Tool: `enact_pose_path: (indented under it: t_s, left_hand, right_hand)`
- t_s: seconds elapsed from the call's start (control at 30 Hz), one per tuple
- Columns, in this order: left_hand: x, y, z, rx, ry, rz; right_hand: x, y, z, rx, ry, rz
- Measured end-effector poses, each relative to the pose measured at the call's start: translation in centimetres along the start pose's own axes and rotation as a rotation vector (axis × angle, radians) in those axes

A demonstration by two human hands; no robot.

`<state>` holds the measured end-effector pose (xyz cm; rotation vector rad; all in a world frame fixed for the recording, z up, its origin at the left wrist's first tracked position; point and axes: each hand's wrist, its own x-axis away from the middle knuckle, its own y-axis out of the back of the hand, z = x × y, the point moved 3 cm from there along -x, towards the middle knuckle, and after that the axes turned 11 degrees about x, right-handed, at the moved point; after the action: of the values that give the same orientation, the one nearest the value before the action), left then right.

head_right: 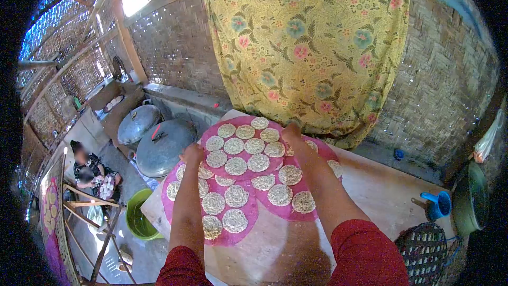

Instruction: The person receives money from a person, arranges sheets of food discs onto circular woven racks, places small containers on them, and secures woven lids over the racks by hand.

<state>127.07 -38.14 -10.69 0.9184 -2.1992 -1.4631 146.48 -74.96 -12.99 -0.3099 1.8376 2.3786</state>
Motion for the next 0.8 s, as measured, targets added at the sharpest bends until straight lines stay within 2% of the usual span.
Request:
enact_pose_path:
  t_s: [0.07,0.2,0.3,0.37,0.4,0.47,0.5,0.67,0.73,0.8]
  left_hand:
    - [-1.0,-0.9,0.3,0.089,-0.016,0.006]
    - [0.0,0.8,-1.5,0.031,0.079,0.009]
    - [1.1,1.5,-1.9,0.020,0.125,0.061]
    - [0.6,0.5,-1.2,0.044,0.130,0.037]
    - [0.8,0.1,-1.2,0.047,0.120,0.036]
    - [1.0,0.2,-2.1,0.038,0.096,-0.051]
    - [0.8,0.4,-2.4,0.068,0.130,-0.010]
    - [0.2,0.7,-2.3,-0.094,-0.012,0.039]
    - [0.4,1.3,-2.4,-0.068,0.015,0.054]
    - [0.4,1.3,-2.4,0.010,0.057,0.101]
  right_hand:
    - [0.9,0.8,-0.2,-0.051,-0.067,0.029]
    - [3.0,2.8,0.8,-0.083,-0.005,-0.007]
    - [2.7,2.1,1.2,-0.007,0.050,0.102]
    - [2.3,1.2,1.1,-0.132,0.043,0.120]
    - [2.2,0.9,1.1,-0.131,0.037,0.112]
    - [1.9,1.0,1.1,-0.079,0.053,-0.035]
    - [1.9,0.9,0.9,-0.155,0.052,-0.077]
    - [3.0,3.0,1.5,-0.183,0.106,-0.009]
    - [2.5,3.5,1.6,-0.137,0.159,0.015]
    - [2.3,2.2,0.6,-0.213,0.079,-0.072]
